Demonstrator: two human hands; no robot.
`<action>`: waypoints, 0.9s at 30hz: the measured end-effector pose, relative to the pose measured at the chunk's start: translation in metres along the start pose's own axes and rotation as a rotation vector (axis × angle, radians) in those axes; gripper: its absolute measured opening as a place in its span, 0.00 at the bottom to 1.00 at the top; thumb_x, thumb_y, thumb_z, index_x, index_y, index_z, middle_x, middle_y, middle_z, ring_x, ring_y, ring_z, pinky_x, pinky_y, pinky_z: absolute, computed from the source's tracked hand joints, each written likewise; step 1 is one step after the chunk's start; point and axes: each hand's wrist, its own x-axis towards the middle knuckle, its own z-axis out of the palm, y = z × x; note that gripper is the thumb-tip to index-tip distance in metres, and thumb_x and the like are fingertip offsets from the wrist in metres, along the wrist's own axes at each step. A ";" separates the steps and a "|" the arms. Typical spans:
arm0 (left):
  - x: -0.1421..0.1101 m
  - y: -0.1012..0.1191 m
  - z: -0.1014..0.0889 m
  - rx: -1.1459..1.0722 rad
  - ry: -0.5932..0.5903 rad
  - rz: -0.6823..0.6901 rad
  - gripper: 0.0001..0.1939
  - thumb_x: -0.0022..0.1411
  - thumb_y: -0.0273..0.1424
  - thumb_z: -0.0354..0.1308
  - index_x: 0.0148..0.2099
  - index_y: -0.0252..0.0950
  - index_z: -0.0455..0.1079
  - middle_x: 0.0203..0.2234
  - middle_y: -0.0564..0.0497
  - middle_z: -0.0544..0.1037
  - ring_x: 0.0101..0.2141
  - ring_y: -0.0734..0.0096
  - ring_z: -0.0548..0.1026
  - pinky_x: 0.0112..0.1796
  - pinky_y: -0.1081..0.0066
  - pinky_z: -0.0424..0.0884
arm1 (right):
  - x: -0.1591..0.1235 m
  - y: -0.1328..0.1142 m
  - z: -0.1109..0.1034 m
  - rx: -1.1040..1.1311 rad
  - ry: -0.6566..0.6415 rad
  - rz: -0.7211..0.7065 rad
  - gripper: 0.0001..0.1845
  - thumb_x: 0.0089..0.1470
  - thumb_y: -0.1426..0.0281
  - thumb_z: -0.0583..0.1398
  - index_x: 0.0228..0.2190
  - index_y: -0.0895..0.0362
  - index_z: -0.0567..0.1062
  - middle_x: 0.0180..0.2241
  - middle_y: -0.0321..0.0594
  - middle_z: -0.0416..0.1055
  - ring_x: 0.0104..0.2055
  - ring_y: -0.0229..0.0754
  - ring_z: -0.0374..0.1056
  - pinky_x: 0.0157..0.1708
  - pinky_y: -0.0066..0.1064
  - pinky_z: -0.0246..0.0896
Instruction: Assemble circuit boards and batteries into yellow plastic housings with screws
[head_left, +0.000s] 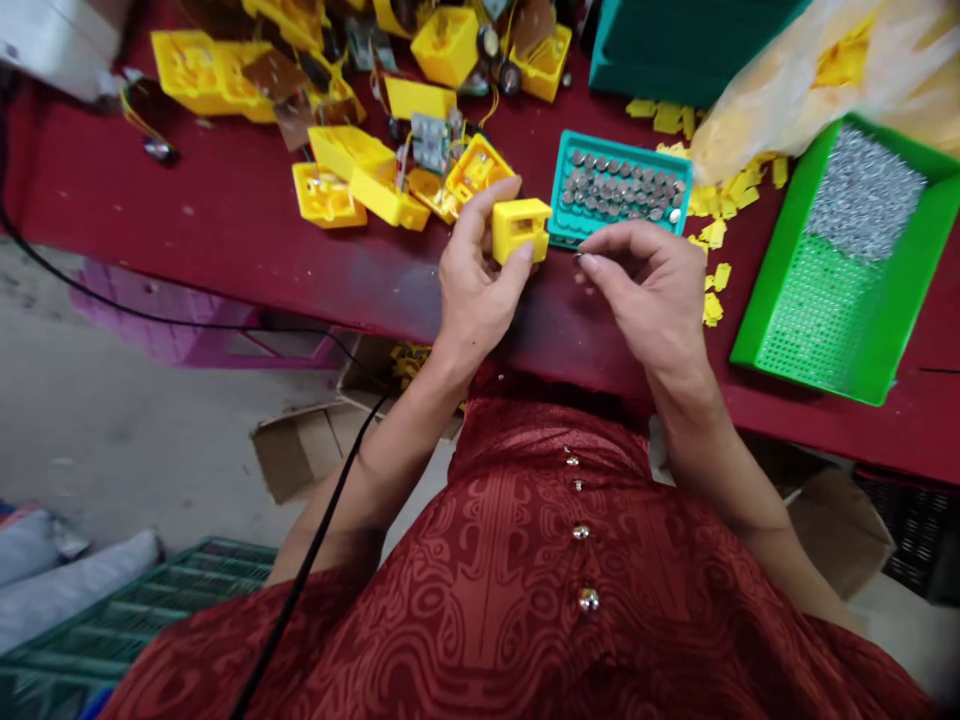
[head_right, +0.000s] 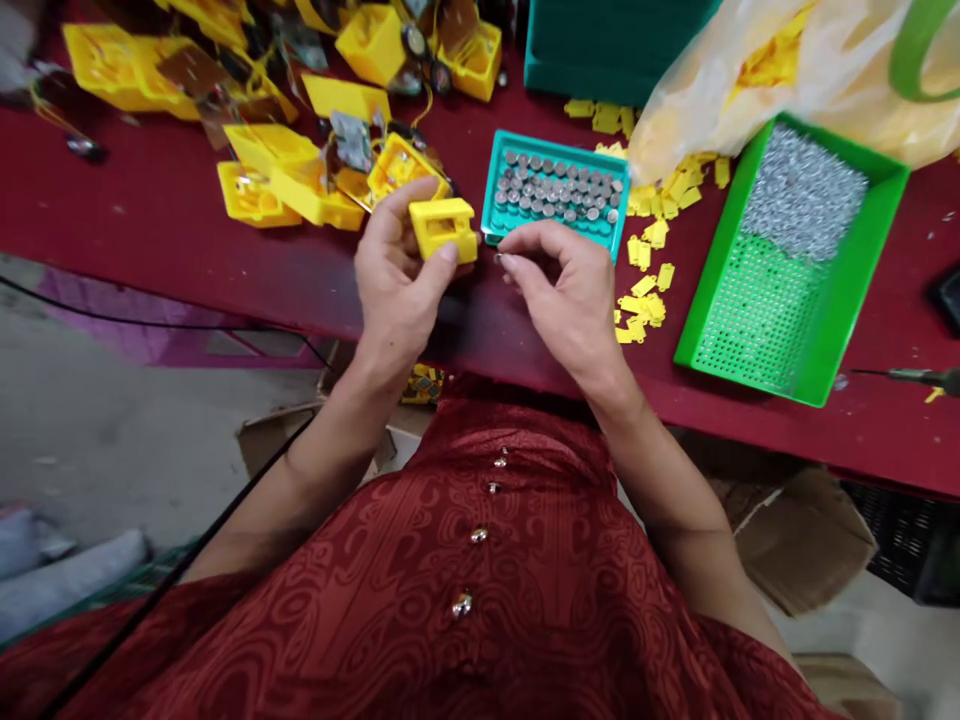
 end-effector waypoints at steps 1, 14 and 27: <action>0.000 -0.002 0.000 -0.009 0.010 0.002 0.30 0.72 0.53 0.58 0.68 0.48 0.62 0.68 0.46 0.73 0.66 0.50 0.74 0.60 0.52 0.80 | -0.001 0.000 -0.001 -0.001 -0.004 0.021 0.11 0.62 0.60 0.67 0.36 0.55 0.80 0.32 0.33 0.77 0.31 0.33 0.72 0.37 0.30 0.73; 0.002 0.038 -0.013 0.058 -0.054 -0.281 0.26 0.78 0.32 0.45 0.74 0.44 0.55 0.68 0.52 0.73 0.67 0.47 0.73 0.53 0.58 0.81 | -0.016 -0.023 -0.009 -0.042 0.000 -0.010 0.03 0.61 0.69 0.69 0.35 0.52 0.80 0.34 0.38 0.77 0.34 0.40 0.74 0.39 0.38 0.74; -0.024 0.061 -0.001 -0.531 -0.170 -0.586 0.23 0.62 0.31 0.64 0.59 0.33 0.72 0.44 0.45 0.83 0.40 0.70 0.82 0.35 0.75 0.82 | -0.011 -0.014 -0.001 -0.229 0.090 -0.278 0.05 0.62 0.71 0.64 0.35 0.52 0.82 0.35 0.35 0.80 0.38 0.38 0.76 0.42 0.33 0.76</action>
